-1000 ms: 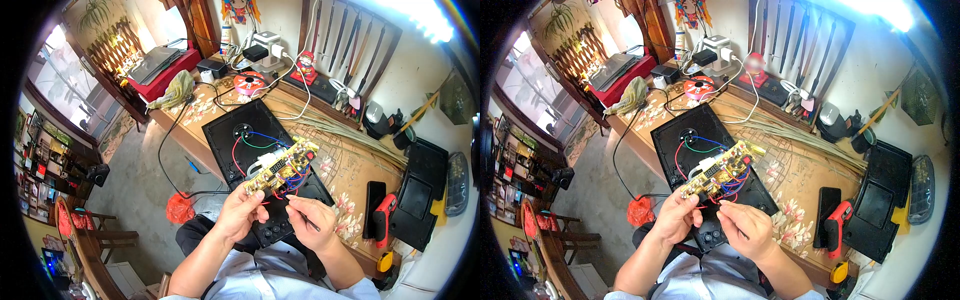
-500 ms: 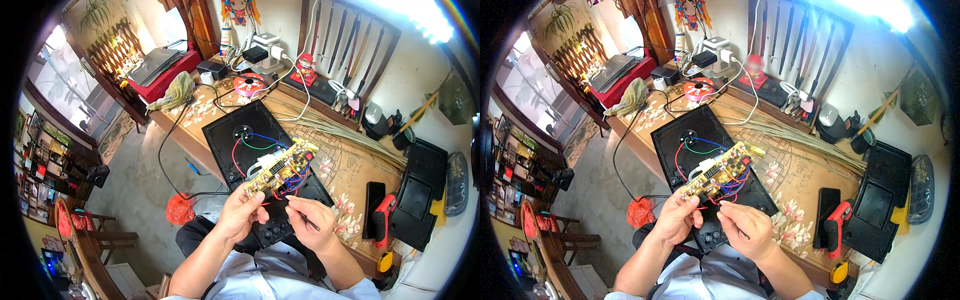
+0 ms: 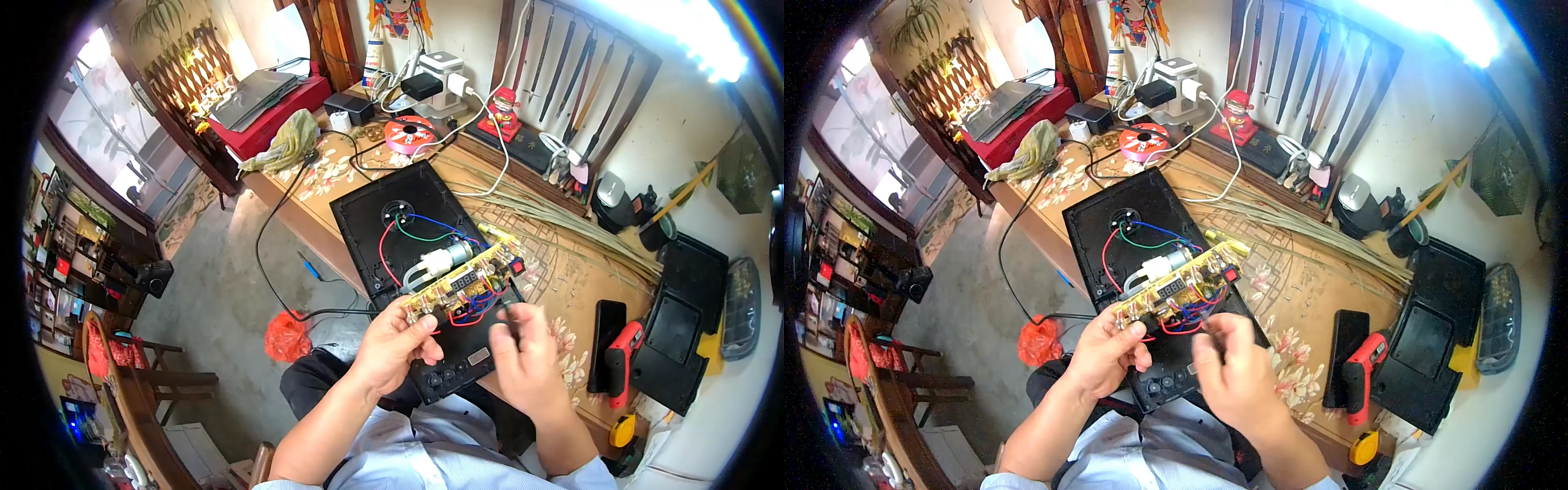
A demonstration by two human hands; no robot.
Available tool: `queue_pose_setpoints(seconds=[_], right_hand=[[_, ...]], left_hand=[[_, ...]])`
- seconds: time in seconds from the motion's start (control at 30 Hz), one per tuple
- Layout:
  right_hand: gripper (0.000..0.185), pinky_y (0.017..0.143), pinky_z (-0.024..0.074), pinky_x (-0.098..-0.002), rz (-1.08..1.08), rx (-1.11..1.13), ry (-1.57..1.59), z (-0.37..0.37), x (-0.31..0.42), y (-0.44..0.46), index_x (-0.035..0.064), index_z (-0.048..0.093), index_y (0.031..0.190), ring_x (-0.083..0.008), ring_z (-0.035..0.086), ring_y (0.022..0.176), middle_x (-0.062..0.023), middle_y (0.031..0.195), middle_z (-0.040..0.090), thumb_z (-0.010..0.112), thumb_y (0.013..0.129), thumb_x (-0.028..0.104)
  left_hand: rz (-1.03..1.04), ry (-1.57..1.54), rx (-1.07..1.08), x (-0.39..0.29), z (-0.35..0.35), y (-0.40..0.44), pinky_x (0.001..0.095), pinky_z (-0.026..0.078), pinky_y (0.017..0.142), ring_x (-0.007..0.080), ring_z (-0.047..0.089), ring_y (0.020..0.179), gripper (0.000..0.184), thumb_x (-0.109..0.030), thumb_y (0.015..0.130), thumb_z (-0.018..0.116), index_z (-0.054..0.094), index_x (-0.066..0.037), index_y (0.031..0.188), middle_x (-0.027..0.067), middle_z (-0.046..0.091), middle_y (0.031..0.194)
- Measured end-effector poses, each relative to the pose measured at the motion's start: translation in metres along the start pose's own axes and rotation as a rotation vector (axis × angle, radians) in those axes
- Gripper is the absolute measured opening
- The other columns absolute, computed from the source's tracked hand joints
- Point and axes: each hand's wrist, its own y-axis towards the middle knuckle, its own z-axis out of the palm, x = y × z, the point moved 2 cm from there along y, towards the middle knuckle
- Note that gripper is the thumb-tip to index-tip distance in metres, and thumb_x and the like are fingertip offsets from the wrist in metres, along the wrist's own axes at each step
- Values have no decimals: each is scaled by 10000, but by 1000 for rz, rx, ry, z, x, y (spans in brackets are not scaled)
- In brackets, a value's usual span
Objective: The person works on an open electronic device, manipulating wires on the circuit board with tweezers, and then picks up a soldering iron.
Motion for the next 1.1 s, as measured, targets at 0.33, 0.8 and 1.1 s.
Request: queue_pose_setpoints(seconds=[0.33, 0.8, 1.1], right_hand=[[191, 478, 509, -373, -309, 125, -610, 28, 1, -2, 10, 549, 1029, -270, 634, 551, -118, 702, 605, 564, 899, 149], [291, 506, 524, -392, -224, 142, -603, 31, 0, -8, -21, 545, 1120, -292, 646, 579, -150, 736, 637, 586, 874, 128], [253, 467, 530, -349, -229, 181, -616, 33, -4, -8, -38, 539, 1042, -250, 660, 543, -110, 661, 631, 535, 837, 110]], left_hand=[[96, 166, 6, 8, 7, -4, 257, 541, 666, 139, 661, 788, 336, -87, 940, 595, 468, -2, 1240, 76, 617, 976], [129, 236, -38, 11, 12, -2, 303, 561, 781, 156, 659, 843, 323, 18, 893, 603, 512, 35, 1203, 110, 643, 1052], [150, 289, -53, 13, 10, -2, 285, 550, 762, 139, 643, 830, 322, 4, 900, 607, 514, 41, 1207, 105, 639, 1048]])
